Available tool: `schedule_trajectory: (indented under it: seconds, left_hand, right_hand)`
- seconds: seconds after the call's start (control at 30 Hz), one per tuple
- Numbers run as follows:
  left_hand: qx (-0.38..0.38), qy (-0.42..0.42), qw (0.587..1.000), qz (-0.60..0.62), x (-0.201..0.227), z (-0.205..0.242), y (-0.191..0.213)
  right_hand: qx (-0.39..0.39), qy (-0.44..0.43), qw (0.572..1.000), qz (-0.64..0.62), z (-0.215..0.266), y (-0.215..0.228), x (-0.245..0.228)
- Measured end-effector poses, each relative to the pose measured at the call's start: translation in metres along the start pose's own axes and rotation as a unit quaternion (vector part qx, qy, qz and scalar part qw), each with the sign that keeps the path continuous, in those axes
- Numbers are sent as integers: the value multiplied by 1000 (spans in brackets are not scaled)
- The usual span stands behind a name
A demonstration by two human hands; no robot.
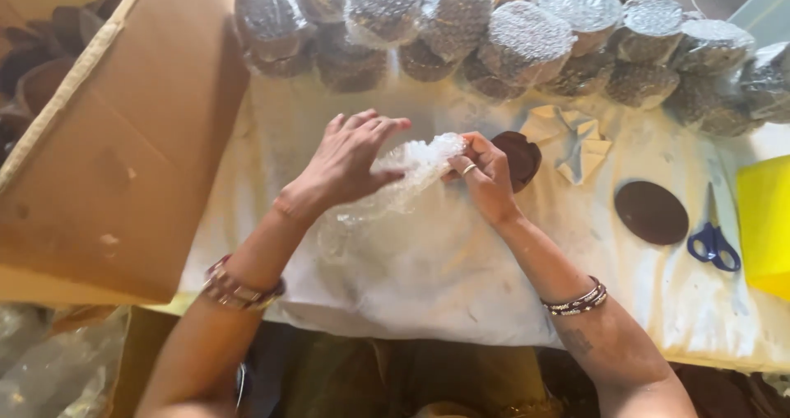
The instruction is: The person wraps stacks of round, dark brown objects in bubble wrap and secures them with tape. They then wipe a single round object with a cloth and place it into a blue basin. Finally, they handle a piece of bubble wrap from a cardboard box.
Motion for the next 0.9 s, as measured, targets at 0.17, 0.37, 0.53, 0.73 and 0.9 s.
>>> schedule_trajectory:
  seconds: [0.17, 0.37, 0.53, 0.73, 0.9]
  left_hand:
    - [-27, 143, 989, 35, -51, -44, -77]
    - [50, 320, 924, 205, -95, -32, -128]
    - [51, 340, 897, 278, -92, -22, -139]
    - [46, 309, 882, 353, -67, -26, -150]
    - [83, 247, 865, 428, -56, -31, -132]
  right_hand:
    - [68, 83, 994, 28, -6, 10, -9]
    - [156, 60, 962, 217, -10, 29, -15]
    - [241, 23, 944, 222, -26, 76, 6]
    - [168, 31, 978, 118, -26, 59, 9]
    - [41, -35, 995, 81, -21, 39, 33]
Point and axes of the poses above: each hand's wrist, its own z-axis away from the middle knuckle, its own y-axis out of the back of the hand, x = y × z, the point moved 7 cm from there along -z, towards the middle knuckle, and after that the axes turned 8 degrees about x, right-handed, at the moved point
